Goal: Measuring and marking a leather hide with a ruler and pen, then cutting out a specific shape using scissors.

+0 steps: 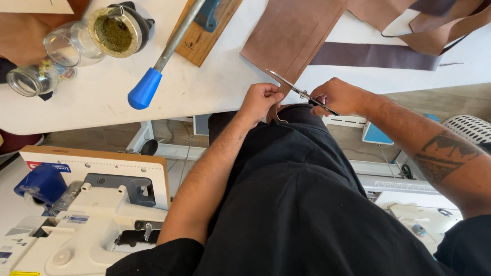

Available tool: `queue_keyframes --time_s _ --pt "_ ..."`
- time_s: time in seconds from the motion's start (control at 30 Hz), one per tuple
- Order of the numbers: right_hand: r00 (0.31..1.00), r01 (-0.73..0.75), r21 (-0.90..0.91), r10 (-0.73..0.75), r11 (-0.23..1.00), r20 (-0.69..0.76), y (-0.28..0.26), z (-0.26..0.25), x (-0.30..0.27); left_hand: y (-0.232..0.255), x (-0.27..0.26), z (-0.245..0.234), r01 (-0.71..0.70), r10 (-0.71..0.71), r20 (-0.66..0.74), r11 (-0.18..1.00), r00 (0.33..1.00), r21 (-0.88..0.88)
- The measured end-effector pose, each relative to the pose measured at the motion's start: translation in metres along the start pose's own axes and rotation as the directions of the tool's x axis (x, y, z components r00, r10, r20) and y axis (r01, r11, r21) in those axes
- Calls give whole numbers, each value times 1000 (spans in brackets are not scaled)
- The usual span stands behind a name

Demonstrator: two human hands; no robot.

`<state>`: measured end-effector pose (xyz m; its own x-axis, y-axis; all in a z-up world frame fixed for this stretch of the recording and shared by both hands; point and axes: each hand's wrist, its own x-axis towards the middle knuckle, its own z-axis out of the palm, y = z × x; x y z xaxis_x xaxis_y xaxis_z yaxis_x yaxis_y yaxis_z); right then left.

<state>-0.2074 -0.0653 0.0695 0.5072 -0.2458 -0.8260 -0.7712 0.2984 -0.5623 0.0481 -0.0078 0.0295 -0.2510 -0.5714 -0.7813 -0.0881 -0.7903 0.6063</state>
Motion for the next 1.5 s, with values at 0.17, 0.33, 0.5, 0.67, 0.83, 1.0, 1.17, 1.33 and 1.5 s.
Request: queue_keyframes --time_s 0.17,0.33,0.5,0.67,0.83,1.0,1.17,1.33,1.5 --pt "999 27 16 -27 999 -22 -4 3 -1 -9 4 -1 -4 5 15 999 1000 -48" --pt "995 69 -14 -70 998 -66 1 6 0 -5 3 -2 2 -1 24 999 1000 -48" --pt "993 82 -12 -83 997 -83 5 11 -3 -3 2 -4 13 -11 32 999 999 -52" --pt "992 83 1 -82 997 -97 5 17 -7 -9 5 -6 11 -10 35 1000 999 -29" --pt "990 96 4 -95 995 -104 19 25 -4 -7 2 -8 6 -6 33 1000 999 -9" --pt "989 99 -31 -102 995 -104 27 31 -4 -9 3 -9 23 -23 38 1000 999 -7" --pt "988 112 -34 -115 993 -101 23 28 -4 -12 4 -9 19 -19 34 1000 999 -6" --pt "993 80 -6 -81 997 -90 8 21 -1 -18 6 -9 15 -15 38 1000 999 -5" --pt "993 62 -24 -65 998 -101 -4 17 8 -21 7 -5 0 0 25 1000 1000 -16"
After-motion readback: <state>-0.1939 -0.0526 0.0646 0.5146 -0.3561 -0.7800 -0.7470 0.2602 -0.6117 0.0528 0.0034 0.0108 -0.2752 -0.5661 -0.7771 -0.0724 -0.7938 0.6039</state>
